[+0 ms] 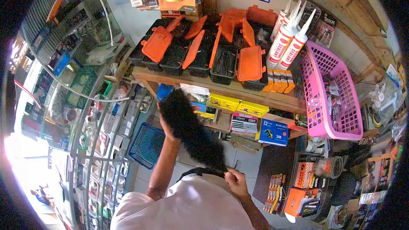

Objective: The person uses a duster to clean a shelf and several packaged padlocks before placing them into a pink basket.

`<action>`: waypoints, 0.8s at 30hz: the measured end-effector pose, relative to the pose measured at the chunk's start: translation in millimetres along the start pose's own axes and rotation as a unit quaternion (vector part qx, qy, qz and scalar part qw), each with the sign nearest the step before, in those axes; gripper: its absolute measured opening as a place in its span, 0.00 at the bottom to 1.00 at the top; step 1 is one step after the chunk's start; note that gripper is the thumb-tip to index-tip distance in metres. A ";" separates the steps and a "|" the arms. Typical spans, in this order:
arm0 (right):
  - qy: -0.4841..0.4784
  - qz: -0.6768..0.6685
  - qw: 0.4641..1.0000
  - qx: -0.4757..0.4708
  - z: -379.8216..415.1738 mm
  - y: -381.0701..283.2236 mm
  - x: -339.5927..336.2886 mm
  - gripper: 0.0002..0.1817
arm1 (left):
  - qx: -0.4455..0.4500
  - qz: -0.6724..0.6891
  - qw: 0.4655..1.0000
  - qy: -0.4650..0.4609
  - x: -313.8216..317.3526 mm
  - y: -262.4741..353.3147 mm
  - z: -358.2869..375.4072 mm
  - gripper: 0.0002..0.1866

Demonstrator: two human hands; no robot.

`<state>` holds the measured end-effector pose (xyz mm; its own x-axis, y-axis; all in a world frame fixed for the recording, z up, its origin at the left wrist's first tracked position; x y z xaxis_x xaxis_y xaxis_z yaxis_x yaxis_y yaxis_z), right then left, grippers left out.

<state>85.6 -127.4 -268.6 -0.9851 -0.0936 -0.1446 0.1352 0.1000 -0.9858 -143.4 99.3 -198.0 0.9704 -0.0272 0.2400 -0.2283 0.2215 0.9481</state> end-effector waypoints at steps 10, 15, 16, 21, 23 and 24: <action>0.051 -0.013 0.999 0.003 10.6 -5.0 12.5 0.15 | -0.062 0.511 0.855 -0.070 18.7 22.7 30.3 0.32; 0.121 -0.063 0.990 0.036 29.2 16.9 16.0 0.16 | -0.064 0.385 0.908 -0.149 16.3 -20.3 6.9 0.34; 0.131 -0.063 0.989 0.031 32.2 16.5 13.3 0.16 | -0.131 0.421 0.890 -0.116 26.5 -21.7 13.2 0.33; 0.062 -0.049 0.996 0.038 34.8 5.6 15.9 0.17 | -0.047 0.506 0.750 -0.423 64.0 -10.3 24.7 0.36; 0.086 -0.069 0.993 0.039 38.8 22.9 6.8 0.17 | -0.157 0.383 0.895 -0.165 42.0 -50.4 9.1 0.36; 0.086 -0.069 0.993 0.034 37.1 15.3 4.6 0.17 | -0.179 0.420 0.866 -0.204 56.1 -38.9 19.1 0.36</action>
Point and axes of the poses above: each hand's wrist, its own z-axis away from the middle knuckle, its own x-axis out of the palm, y = z × x, the point moved 9 cm from there along -z, towards the middle knuckle, and after that the axes turned 14 degrees about -x, right-handed, at the moved point
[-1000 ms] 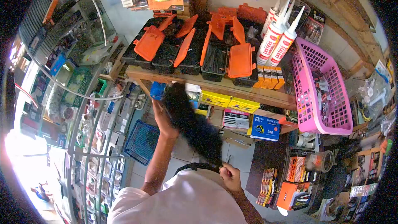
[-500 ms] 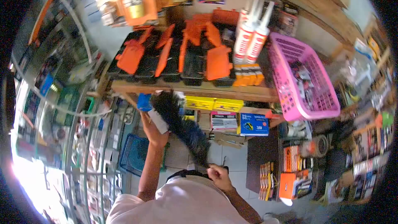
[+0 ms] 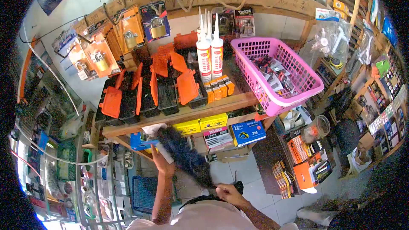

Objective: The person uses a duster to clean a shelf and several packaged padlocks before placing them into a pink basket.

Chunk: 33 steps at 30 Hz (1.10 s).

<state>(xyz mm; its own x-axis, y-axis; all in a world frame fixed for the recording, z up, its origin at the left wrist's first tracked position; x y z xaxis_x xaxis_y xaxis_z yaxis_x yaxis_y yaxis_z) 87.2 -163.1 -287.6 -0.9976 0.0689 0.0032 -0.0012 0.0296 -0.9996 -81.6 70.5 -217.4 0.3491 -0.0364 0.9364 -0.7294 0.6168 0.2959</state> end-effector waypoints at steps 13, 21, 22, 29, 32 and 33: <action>-0.143 -0.060 0.988 0.019 -29.2 1.5 -2.3 0.12 | 0.162 -0.015 0.987 0.019 12.1 29.5 14.9 0.32; 0.028 -0.009 0.996 -0.088 -47.7 -78.3 -101.7 0.12 | 0.096 -0.035 0.994 -0.028 -21.0 18.5 10.2 0.24; 0.075 -0.022 0.990 -0.116 -50.9 -87.6 -120.3 0.13 | 0.091 -0.038 0.995 -0.030 -20.2 15.4 8.7 0.24; 0.194 -0.074 0.953 -0.222 -82.0 -147.6 -179.6 0.26 | 0.015 0.005 1.000 -0.010 -14.5 -7.3 3.8 0.19; 0.209 -0.053 0.949 -0.230 -100.7 -135.0 -191.1 0.26 | 0.009 0.003 1.000 -0.020 -13.8 -10.9 5.1 0.19; 0.210 -0.032 0.952 -0.221 -110.7 -134.5 -190.3 0.27 | 0.010 -0.002 1.000 -0.019 -13.9 -10.8 6.1 0.19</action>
Point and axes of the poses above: each hand's wrist, its own z-axis away from the middle knuckle, its own x-axis out of the palm, y = z × x, the point moved 9 cm from there along -z, towards the middle knuckle, and after that the axes turned 14 degrees about -x, right-handed, at the moved point
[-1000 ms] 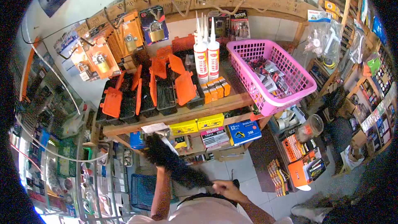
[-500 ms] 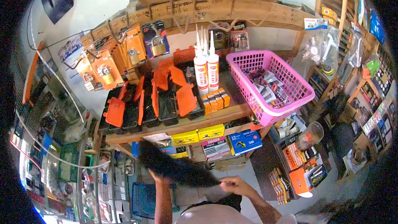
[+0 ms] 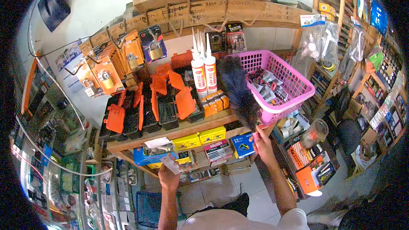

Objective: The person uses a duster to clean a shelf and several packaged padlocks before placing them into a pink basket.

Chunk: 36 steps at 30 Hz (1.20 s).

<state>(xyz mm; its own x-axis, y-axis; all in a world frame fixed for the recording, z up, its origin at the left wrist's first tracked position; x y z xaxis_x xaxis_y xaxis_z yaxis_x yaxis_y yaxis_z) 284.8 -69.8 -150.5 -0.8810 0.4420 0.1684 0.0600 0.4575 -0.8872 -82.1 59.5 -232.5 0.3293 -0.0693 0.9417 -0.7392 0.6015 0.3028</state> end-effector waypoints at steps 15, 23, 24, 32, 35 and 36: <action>0.052 -0.531 0.808 0.250 -66.2 80.4 46.3 0.20 | 0.057 -0.075 0.995 0.022 -31.3 27.9 23.3 0.08; 0.108 -0.627 0.742 0.212 31.6 151.2 55.8 0.29 | -0.015 -0.019 1.000 0.013 -74.0 2.8 -1.2 0.09; 0.088 -0.603 0.742 0.280 68.0 180.2 71.7 0.29 | 0.042 -0.145 0.987 0.050 -100.0 0.1 -12.9 0.08; -0.316 0.040 0.936 0.151 65.5 84.7 204.6 0.22 | -0.022 -0.412 0.908 0.067 29.0 -26.7 -24.4 0.08; -0.272 0.107 0.956 -0.026 5.8 33.2 216.9 0.18 | 0.087 -0.459 0.880 0.081 104.9 10.2 -29.1 0.11; -0.278 0.125 0.950 -0.063 -13.8 -14.0 222.1 0.18 | 0.260 -0.620 0.735 0.086 146.7 32.9 -22.5 0.11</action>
Point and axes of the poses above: each hand's wrist, its own z-axis away from the middle knuckle, its own x-axis out of the palm, y = z × x, the point moved 9 cm from there along -z, towards the middle knuckle, and after that the axes turned 14 degrees about -x, right-handed, at the moved point
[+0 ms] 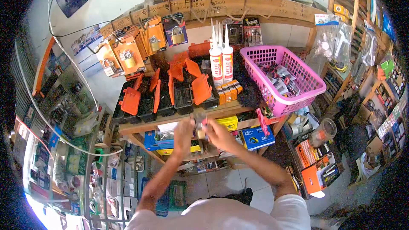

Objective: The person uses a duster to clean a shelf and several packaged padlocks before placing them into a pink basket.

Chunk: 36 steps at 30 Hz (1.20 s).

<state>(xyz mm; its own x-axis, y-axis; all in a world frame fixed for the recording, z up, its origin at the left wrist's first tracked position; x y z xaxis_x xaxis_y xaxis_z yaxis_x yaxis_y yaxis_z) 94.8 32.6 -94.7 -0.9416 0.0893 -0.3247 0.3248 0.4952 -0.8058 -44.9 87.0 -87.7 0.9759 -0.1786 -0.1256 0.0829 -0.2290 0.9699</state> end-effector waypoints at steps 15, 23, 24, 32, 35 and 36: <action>0.121 -0.249 0.942 -0.187 -142.8 -204.6 -115.7 0.12 | 0.232 -0.068 0.968 -0.066 -3.3 286.6 -32.3 0.17; 0.117 -0.289 0.934 -0.171 -157.4 -199.4 -105.4 0.12 | 0.215 -0.068 0.971 -0.075 -11.6 286.6 -46.1 0.17; 0.122 -0.295 0.933 -0.165 -158.5 -196.0 -104.3 0.12 | 0.216 -0.068 0.971 -0.073 -12.2 286.4 -46.8 0.17; 0.121 -0.300 0.933 -0.157 -160.3 -192.8 -100.2 0.14 | 0.201 -0.058 0.975 -0.078 -12.6 279.9 -51.4 0.16; 0.114 -0.298 0.934 -0.159 -160.9 -191.3 -98.9 0.13 | 0.206 -0.057 0.974 -0.081 -12.7 279.7 -49.7 0.17; 0.113 -0.300 0.934 -0.156 -161.2 -190.2 -98.0 0.13 | 0.206 -0.057 0.974 -0.081 -13.0 278.9 -50.0 0.17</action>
<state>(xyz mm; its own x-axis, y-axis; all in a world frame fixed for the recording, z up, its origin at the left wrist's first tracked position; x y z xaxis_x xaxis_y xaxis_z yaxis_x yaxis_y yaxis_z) 111.0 69.0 170.2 -0.9524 -0.1227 0.2791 -0.2753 0.7395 -0.6142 -24.4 73.3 194.8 0.9176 -0.2706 -0.2911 0.0681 -0.6145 0.7860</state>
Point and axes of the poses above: each hand's wrist, its own z-axis away from the middle knuckle, its own x-axis out of the palm, y = z × x, the point moved 9 cm from there along -z, towards the middle knuckle, and after that the axes turned 14 degrees about -x, right-handed, at the moved point
